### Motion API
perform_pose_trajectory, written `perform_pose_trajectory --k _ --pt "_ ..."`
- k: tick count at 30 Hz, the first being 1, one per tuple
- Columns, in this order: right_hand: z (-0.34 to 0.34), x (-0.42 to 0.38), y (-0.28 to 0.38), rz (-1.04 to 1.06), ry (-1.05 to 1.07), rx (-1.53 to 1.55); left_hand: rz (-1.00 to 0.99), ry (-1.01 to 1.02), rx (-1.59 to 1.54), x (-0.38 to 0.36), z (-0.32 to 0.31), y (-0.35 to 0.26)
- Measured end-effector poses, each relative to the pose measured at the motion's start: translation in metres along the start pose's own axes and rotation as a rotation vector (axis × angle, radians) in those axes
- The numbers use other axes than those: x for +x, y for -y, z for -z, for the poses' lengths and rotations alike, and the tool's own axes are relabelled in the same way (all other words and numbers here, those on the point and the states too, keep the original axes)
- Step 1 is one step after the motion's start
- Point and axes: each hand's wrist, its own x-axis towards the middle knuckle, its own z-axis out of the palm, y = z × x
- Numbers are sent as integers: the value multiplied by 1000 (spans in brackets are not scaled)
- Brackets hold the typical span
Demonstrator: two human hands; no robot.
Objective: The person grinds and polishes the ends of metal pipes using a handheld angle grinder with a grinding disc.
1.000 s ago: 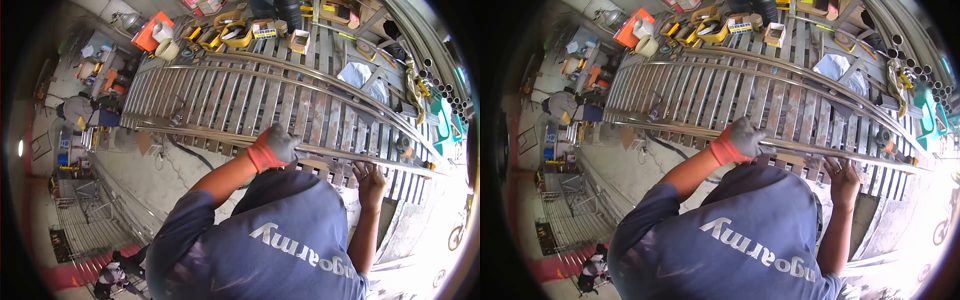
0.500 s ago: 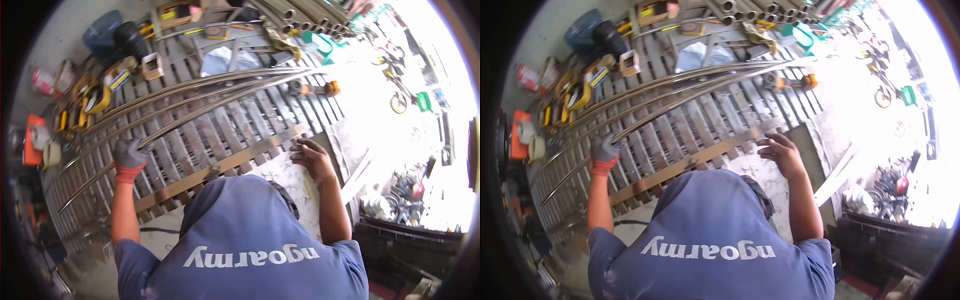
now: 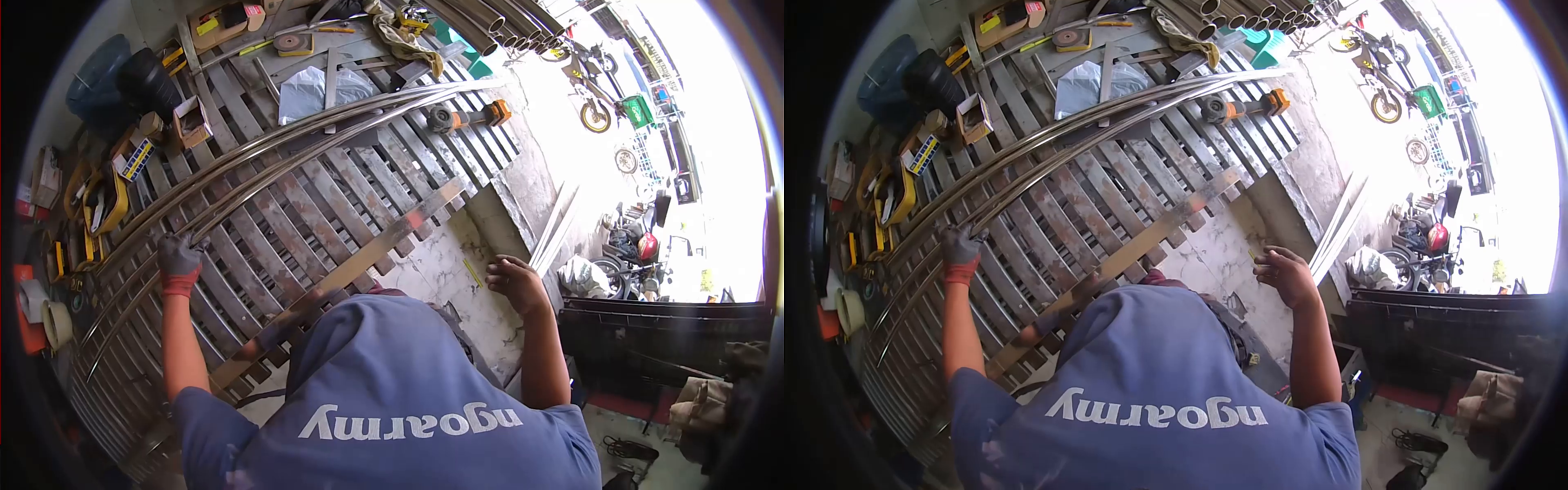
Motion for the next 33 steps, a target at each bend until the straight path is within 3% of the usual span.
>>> perform_pose_trajectory --k 11,17,21,24,27,33 --pt "-8 -24 -30 -96 -98 -31 -107 -4 168 9 12 3" --pt "-13 -34 -33 -117 -103 -62 -39 287 -3 19 38 3" --pt "-14 -42 -32 -119 -111 -80 -102 317 -66 15 17 16" --pt "-5 -50 -39 -125 -127 -65 -174 134 -68 21 11 20" --pt "1 -56 -46 -145 -169 -35 -17 63 -67 47 6 9" --pt "5 -70 -55 -136 -200 -25 7 69 -11 96 -31 35"
